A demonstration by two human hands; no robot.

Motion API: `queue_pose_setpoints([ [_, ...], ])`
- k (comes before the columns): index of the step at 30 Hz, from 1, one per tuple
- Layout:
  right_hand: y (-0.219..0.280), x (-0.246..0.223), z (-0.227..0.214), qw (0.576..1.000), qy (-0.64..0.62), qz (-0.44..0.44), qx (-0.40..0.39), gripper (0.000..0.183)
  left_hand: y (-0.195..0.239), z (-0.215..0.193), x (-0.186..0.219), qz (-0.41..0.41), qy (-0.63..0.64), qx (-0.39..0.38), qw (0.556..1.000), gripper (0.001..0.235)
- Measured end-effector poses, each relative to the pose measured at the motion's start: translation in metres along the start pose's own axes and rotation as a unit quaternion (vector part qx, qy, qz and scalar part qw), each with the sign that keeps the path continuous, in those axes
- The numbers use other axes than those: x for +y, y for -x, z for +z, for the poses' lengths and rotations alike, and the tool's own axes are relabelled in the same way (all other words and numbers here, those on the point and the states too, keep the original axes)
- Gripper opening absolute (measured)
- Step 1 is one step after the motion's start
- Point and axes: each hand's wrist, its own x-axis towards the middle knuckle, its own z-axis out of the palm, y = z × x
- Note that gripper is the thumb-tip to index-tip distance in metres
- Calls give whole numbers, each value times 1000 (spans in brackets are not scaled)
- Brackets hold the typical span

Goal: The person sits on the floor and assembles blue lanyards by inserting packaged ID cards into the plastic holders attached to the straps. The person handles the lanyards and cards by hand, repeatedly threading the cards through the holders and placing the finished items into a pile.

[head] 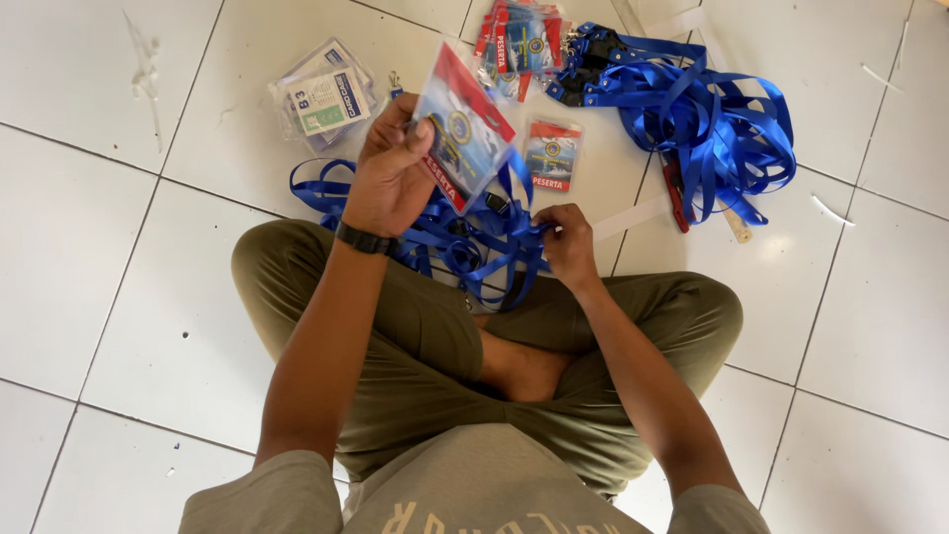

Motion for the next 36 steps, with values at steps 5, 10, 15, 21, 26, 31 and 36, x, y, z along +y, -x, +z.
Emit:
queue_pose_setpoints([
  [5,-3,-6,4,996,72,-61,-7,35,-3,-34,-24,-27,8,27,999,15],
  [10,2,-3,6,999,17,-13,-26,30,4,-29,-17,-21,33,56,998,12],
  [15,1,19,18,972,218,22,-89,37,6,-58,-26,-15,73,93,993,10],
  [21,4,7,21,975,210,0,-73,29,8,-54,-26,-10,69,90,993,11],
  [26,1,-35,12,962,216,-151,66,18,9,-55,-32,-10,64,98,993,12],
  [31,2,-49,14,916,190,-333,115,20,9,-37,-22,-20,49,86,995,9],
  [36,19,-91,29,900,85,-421,-78,43,5,-33,-21,-22,23,78,996,9],
])
